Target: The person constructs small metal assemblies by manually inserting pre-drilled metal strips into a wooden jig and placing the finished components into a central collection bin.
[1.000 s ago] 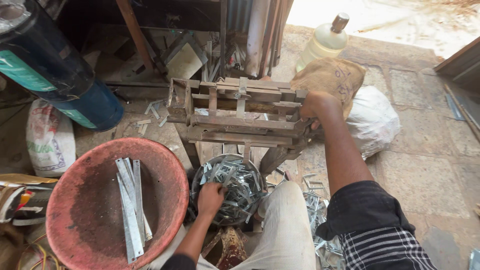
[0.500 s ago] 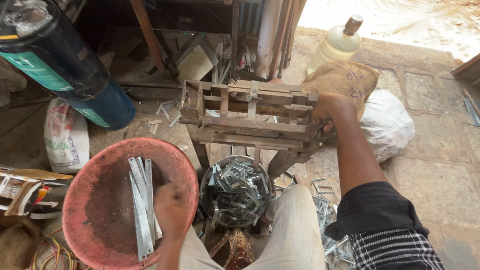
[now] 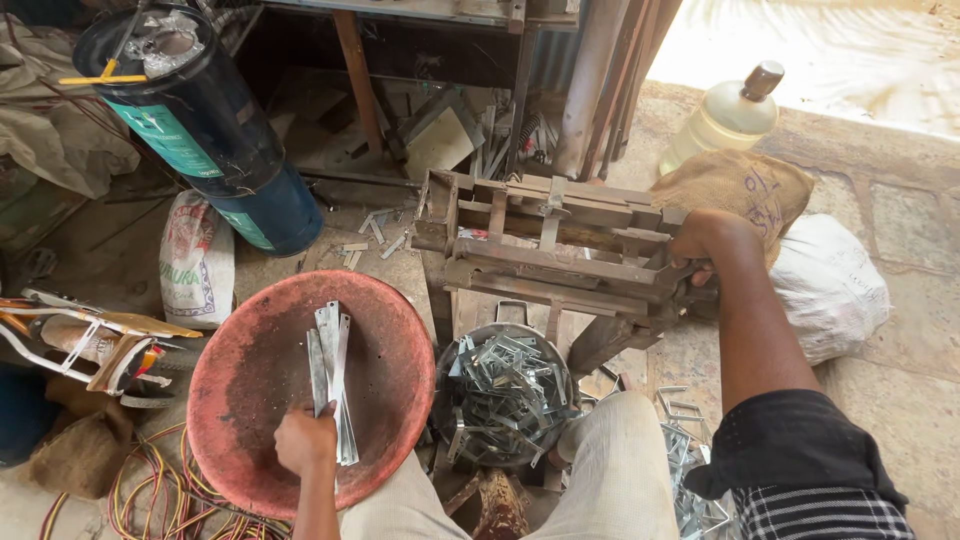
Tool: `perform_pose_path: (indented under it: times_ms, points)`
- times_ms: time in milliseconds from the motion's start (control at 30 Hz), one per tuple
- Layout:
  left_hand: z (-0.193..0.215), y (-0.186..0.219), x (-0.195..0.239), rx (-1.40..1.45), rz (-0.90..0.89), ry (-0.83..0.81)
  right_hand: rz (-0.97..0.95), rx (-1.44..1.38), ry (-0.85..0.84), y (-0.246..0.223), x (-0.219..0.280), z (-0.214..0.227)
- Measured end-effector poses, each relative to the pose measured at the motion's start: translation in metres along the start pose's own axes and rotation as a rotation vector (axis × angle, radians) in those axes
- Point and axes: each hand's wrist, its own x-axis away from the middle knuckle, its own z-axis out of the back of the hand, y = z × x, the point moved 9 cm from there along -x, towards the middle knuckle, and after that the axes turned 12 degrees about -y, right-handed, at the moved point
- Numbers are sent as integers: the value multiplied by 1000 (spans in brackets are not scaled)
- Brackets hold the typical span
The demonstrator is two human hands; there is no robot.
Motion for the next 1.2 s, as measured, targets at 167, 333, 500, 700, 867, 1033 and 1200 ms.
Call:
perform_pose_path:
  times_ms: [167, 333, 500, 700, 867, 1033, 1200]
  points:
    - [15, -7, 4, 176, -141, 120, -29, 43, -21, 2, -3, -1]
    - [17, 5, 1, 731, -153, -111, -62, 41, -6, 2, 3, 0]
    - [-12, 100, 66, 1228, -316, -743, -11, 24, 39, -7, 30, 0]
    - [-76, 188, 161, 1131, -341, -1108, -96, 40, 43, -14, 60, 0]
    - [-106, 219, 176, 1107, -343, -1229, -56, 17, 33, -12, 51, -3]
    - [-120, 225, 171, 1120, -292, -1234, -50, 11, 33, -11, 39, -1]
    - [-125, 232, 164, 1079, -350, -1216, -106, 26, -2, -9, 39, -4]
